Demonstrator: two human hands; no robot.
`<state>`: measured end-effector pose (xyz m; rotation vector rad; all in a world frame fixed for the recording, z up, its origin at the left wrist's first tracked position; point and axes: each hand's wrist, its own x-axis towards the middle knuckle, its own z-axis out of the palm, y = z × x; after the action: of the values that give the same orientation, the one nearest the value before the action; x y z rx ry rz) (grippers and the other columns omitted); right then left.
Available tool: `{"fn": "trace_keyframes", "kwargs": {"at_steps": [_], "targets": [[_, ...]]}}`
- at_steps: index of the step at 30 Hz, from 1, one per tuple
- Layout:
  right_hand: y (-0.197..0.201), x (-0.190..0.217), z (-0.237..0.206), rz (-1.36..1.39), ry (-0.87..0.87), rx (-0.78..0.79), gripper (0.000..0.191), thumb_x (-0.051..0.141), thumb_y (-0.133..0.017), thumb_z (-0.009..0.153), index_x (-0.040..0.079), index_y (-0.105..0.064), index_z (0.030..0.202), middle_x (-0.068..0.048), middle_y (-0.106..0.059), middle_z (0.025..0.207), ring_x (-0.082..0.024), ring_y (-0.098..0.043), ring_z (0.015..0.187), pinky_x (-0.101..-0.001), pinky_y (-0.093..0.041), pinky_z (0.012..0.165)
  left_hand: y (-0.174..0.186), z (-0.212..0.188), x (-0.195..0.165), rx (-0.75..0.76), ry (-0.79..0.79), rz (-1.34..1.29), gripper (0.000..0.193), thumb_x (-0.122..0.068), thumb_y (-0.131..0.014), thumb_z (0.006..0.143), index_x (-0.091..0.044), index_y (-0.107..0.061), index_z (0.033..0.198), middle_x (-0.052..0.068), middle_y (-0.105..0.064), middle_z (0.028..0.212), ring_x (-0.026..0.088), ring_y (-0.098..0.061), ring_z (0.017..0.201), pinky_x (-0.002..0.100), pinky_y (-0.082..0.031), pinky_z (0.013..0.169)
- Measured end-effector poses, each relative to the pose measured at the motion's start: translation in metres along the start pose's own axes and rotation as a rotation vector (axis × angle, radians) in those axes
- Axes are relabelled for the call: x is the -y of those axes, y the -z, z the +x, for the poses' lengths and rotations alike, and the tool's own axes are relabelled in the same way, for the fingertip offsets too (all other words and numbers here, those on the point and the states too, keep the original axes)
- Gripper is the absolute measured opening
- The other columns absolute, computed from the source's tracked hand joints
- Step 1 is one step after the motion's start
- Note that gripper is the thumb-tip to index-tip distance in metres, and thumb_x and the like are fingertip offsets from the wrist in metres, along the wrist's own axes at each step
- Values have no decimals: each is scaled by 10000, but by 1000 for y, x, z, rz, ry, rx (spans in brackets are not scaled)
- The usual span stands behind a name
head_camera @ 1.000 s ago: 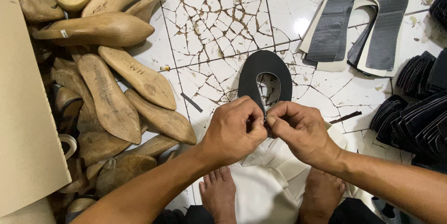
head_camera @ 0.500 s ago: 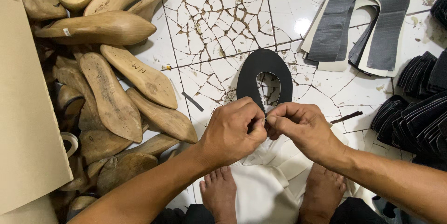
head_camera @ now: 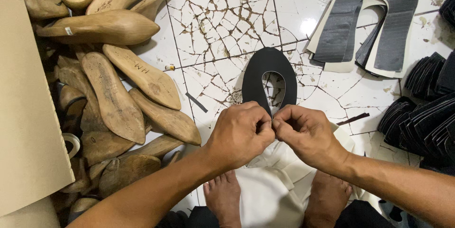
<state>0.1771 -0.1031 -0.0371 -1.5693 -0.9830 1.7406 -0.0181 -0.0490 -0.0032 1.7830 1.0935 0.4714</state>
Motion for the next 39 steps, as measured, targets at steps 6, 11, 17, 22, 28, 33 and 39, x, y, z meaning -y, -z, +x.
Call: {"fn": "trace_keyframes", "kwargs": {"at_steps": [6,11,17,22,28,33,39], "targets": [[1,-2,-2,-36,63,34,95,86,-648,920,-1,-683,902,-14,-686,854,-53,-578,775,-227,-503,665,-2,-2,0,-24,68,-143,102,-113,-681,793,-14,-681,769,105,-672,735,222,-663,615,353,-530,580],[5,3,1,-43,76,72,102,99,-649,915,7,-691,901,-13,-702,846,-60,-610,783,-228,-532,692,7,7,0,135,383,-264,126,-154,-706,801,-38,-747,833,77,-745,762,135,-684,628,299,-564,592],[7,10,2,-251,139,81,107,109,-637,884,26,-701,864,-3,-715,773,-51,-617,718,-227,-531,623,10,9,0,224,414,-166,162,-187,-699,819,-41,-761,848,76,-757,764,129,-696,628,297,-569,607],[1,9,-1,-308,178,39,104,105,-639,862,24,-704,858,2,-721,772,-51,-592,676,-242,-476,536,-1,3,3,103,224,-104,131,-158,-710,773,-26,-707,770,92,-701,756,188,-674,642,350,-550,611],[1,2,1,-105,174,76,103,78,-630,907,3,-700,892,-13,-701,825,-57,-609,764,-232,-529,669,-8,-3,6,-12,122,-122,101,-108,-679,786,-18,-637,766,91,-662,736,191,-644,642,345,-519,593],[4,-3,3,113,49,145,136,75,-633,939,-32,-714,915,-50,-687,853,-96,-599,766,-265,-533,683,-3,-6,9,47,195,-262,101,-93,-688,783,-2,-645,791,80,-653,746,150,-616,618,311,-508,558],[7,-6,5,106,-14,152,147,92,-630,940,-23,-719,923,-46,-693,835,-96,-605,752,-267,-539,679,1,-4,12,93,231,-283,125,-131,-703,839,-10,-725,854,65,-702,799,120,-654,658,282,-546,601]]}}
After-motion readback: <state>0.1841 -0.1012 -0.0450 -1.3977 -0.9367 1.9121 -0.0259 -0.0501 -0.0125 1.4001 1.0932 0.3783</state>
